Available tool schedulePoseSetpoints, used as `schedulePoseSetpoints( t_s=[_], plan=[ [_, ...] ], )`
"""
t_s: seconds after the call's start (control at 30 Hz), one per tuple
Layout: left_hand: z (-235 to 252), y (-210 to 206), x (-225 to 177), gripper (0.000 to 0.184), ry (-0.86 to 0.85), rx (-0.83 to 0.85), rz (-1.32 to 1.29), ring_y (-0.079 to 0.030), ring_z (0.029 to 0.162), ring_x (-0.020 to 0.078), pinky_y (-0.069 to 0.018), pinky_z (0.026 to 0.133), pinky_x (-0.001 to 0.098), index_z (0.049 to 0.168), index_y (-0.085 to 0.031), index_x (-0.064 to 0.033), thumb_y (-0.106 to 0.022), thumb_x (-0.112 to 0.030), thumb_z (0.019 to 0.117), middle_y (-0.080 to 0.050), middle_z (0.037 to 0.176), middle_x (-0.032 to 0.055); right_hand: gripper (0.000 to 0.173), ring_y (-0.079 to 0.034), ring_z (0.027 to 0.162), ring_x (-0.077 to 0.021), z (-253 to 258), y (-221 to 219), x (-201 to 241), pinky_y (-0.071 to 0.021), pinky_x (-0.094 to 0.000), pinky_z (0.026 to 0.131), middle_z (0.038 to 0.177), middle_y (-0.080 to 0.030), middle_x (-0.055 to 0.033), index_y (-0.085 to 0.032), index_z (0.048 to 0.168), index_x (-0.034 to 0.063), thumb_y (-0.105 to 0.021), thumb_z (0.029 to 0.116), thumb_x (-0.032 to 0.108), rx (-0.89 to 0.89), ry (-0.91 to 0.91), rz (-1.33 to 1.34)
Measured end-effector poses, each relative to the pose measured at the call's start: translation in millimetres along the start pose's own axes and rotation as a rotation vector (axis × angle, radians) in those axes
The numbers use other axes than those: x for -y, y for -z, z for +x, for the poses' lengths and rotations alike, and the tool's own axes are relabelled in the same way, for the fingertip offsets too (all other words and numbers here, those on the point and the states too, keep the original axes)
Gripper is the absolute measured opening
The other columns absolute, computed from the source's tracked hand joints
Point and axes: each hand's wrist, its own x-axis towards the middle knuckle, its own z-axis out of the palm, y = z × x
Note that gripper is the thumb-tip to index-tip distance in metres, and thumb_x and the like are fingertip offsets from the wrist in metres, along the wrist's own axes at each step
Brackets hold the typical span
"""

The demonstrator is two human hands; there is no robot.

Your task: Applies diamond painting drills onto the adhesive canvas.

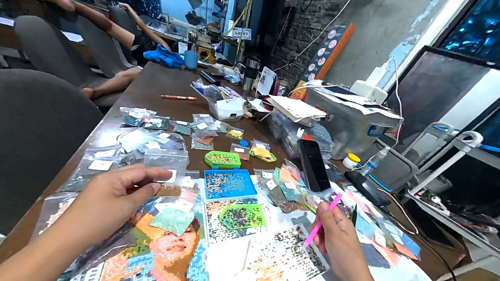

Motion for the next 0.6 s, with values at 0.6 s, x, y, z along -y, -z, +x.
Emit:
schedulePoseSetpoints(
  t_s=[0.6],
  plan=[
    [-0.5,-0.7,-6.5,0.023,0.011,0.007,0.006,-0.06,0.068,0.0061,-0.0501,0.06,0.0254,0.112,-0.073,-0.0076,-0.062,0.001,0.095,-0.071,0.096,0.0008,0.027,-0.052,0.053,0.0084,-3.0,-0.9,-18.8,-0.0455,-0.0101,0.051,0.062,-0.055,0.0137,-0.056,0.087,0.013,-0.047,0.1071,0.028,0.045,0.453,-0.212]
  ],
)
